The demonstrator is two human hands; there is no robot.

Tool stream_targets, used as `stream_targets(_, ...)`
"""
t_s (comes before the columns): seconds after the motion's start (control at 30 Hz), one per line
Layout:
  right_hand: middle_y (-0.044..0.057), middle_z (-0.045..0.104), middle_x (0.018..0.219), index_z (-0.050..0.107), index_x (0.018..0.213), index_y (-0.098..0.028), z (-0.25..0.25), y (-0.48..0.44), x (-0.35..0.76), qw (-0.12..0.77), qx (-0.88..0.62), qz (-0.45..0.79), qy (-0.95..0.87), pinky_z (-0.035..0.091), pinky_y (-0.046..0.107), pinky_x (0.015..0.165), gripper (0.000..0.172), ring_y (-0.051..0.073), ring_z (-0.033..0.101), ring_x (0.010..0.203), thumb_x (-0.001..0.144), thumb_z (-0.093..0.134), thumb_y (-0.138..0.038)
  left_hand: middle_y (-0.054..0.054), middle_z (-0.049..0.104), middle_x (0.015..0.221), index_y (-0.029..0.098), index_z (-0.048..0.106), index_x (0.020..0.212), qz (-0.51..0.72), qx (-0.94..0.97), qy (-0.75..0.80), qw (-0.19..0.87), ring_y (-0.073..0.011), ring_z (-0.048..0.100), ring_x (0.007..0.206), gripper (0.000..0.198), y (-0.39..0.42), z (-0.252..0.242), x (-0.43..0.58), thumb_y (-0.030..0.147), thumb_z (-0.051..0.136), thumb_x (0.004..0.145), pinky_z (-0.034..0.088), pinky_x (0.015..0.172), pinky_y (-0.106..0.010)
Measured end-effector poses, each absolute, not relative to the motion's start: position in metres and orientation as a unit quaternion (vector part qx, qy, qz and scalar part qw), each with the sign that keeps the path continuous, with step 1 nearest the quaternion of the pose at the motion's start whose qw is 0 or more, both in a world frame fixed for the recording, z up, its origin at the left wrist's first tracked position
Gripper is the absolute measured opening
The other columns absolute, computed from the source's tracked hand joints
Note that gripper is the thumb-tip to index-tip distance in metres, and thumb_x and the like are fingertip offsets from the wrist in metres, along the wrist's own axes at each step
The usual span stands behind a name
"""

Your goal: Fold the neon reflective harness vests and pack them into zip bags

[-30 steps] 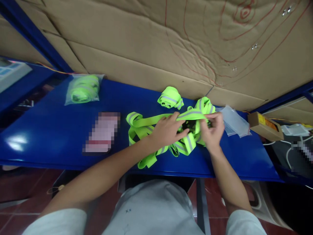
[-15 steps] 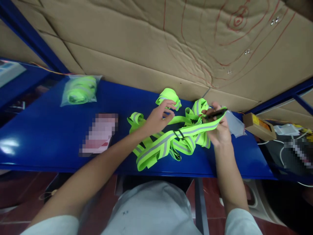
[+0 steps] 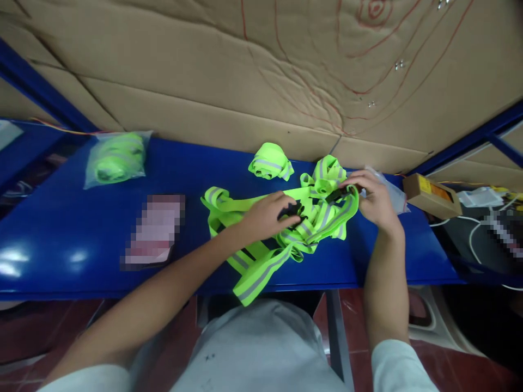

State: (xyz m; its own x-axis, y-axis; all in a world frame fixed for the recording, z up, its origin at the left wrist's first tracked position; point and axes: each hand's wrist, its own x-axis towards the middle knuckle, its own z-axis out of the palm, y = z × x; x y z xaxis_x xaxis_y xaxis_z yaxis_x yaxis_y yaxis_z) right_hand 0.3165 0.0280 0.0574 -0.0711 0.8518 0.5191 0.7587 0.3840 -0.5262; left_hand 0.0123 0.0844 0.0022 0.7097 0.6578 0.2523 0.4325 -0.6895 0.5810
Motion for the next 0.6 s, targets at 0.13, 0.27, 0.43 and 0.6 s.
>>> stream_targets(0.13,0.005,0.076,0.106,0.082,0.091,-0.027,0.048,0.022,0.327,0.248,-0.626,0.047,-0.738,0.055,0.042,0.090,0.036,0.025,0.070,0.099,0.086,0.050,-0.011,-0.014,0.066,0.126,0.019,0.058,0.133,0.206,0.859,0.330,0.334,-0.0341,0.062,0.118,0.065,0.071,-0.013,0.025,0.054,0.078,0.082,0.047,0.104,-0.053)
stream_targets(0.27,0.004,0.078,0.118,0.076,0.123,-0.028,0.054,0.008,0.336,0.259,-0.661,0.075,-0.700,0.056,0.044,0.096,0.037,0.026,0.073,0.108,0.097,0.050,-0.023,-0.009,0.070,0.112,0.018,0.062,0.127,0.235,0.779,0.338,0.473,-0.0254,0.067,0.099,0.061,0.084,-0.017,0.021,0.037,0.084,0.073,0.055,0.088,-0.040)
stream_targets(0.43,0.007,0.076,0.118,0.073,0.124,-0.027,0.063,0.004,0.320,0.276,-0.623,0.059,-0.730,0.055,0.045,0.097,0.035,0.026,0.071,0.106,0.096,0.066,-0.047,-0.005,0.069,0.096,0.017,0.071,0.090,0.257,0.750,0.322,0.517,-0.0208,0.066,0.088,0.029,0.096,0.006,0.010,0.042,0.079,0.078,0.052,0.077,-0.033)
stream_targets(0.6,0.007,0.076,0.121,0.074,0.122,-0.029,0.043,0.016,0.313,0.203,-0.588,0.100,-0.776,0.052,0.049,0.102,0.035,0.029,0.069,0.115,0.092,0.072,-0.046,0.000,0.065,0.086,0.017,0.064,0.081,0.367,0.620,0.267,0.640,-0.0167,0.065,0.086,0.032,0.096,0.052,-0.009,0.030,0.089,0.066,0.053,0.080,-0.031)
